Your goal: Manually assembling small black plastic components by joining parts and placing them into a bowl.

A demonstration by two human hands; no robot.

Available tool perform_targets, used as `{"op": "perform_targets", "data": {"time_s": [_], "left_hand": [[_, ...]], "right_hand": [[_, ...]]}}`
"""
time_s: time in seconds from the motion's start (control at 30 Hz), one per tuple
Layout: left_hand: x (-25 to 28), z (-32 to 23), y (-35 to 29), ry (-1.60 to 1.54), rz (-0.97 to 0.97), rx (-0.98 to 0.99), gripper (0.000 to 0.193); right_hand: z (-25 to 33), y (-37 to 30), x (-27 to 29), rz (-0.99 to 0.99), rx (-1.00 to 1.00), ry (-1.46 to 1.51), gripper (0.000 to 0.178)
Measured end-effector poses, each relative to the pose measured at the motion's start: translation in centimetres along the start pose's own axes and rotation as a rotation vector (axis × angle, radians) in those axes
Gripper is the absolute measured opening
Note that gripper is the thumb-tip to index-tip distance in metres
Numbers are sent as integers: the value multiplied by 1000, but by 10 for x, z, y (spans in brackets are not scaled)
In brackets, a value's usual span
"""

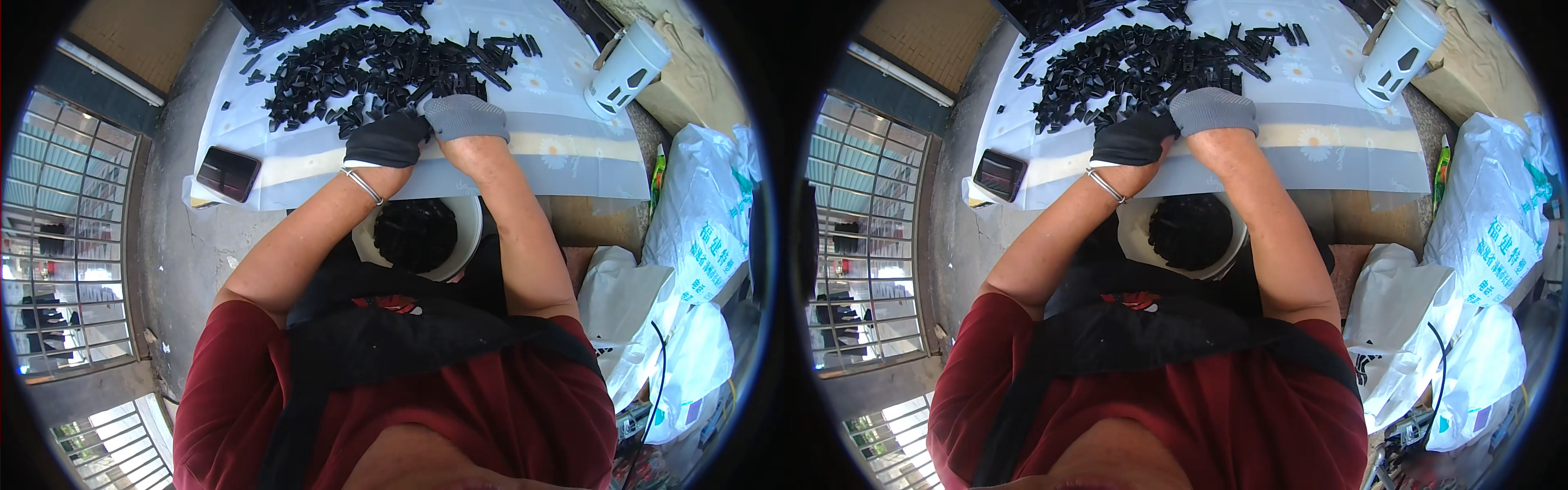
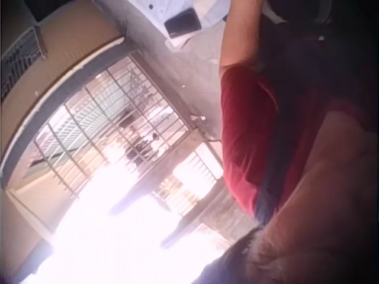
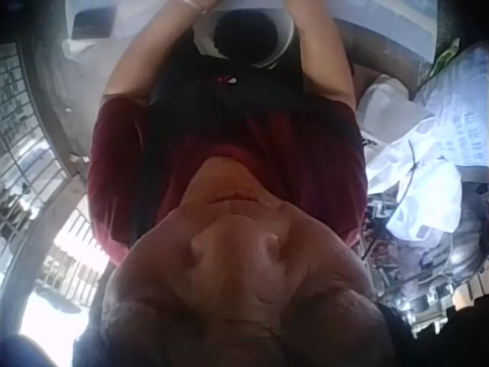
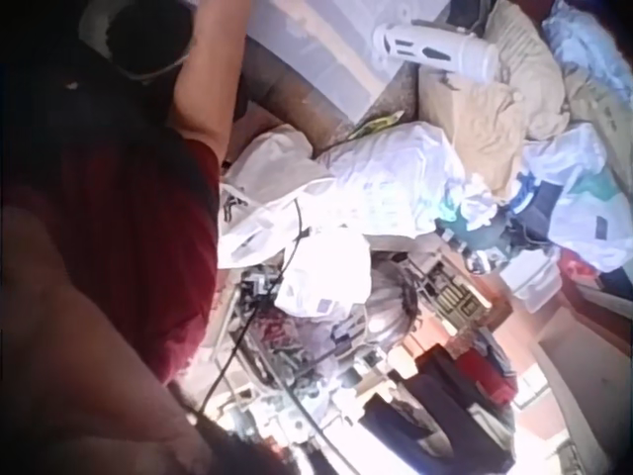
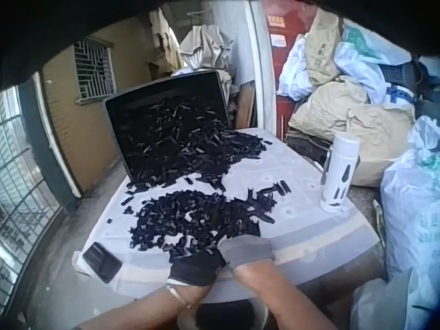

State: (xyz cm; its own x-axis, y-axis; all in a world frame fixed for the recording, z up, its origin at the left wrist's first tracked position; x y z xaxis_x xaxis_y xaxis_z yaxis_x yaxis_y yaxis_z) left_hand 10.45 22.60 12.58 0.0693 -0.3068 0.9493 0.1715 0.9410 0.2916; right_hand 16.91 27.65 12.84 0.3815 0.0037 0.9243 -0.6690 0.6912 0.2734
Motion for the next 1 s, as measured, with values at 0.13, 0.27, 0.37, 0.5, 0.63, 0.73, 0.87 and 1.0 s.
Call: {"op": "perform_targets", "data": {"time_s": [0.13, 0.27, 0.37, 0.5, 0.63, 0.73, 0.87, 1.0], "left_hand": [[-3, -1, -13, -8, 45, -46, 17], [-2, 4, -19, -86, 24, -41, 20], [4, 4, -20, -80, -18, -42, 21], [2, 20, -25, -156, -57, 60, 22], [15, 31, -38, -273, -107, 169, 24], [7, 43, -49, -452, 15, 218, 25], [-14, 41, -74, -1009, 373, 463, 28], [-22, 29, -85, -1350, 301, 437, 28]], "right_hand": [[-2, -16, 11, -5, -13, -31, 15], [-46, -29, 48, -393, -63, 137, 22], [-83, -18, 49, -436, -279, 163, 26], [-53, -5, 27, -218, -346, 124, 32], [-36, -18, 18, -234, -241, 151, 30], [-47, -31, 31, -377, -189, 322, 28], [-16, -47, 18, -279, -80, 1055, 30], [65, -60, 20, 27, 251, 714, 37]]}}
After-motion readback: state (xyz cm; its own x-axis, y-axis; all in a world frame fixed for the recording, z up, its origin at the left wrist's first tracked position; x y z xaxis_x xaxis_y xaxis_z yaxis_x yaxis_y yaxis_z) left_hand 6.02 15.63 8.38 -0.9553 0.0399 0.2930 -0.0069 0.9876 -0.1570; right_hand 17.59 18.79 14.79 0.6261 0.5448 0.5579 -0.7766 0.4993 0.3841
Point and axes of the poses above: each hand's wrist, its own y-axis towards the middle knuckle, its own x-axis out of the back of the hand, z = x × y, the point moved 8 cm from there along y, towards the middle knuckle, and after that the axes turned 12 degrees about y, right-handed, at the moved point
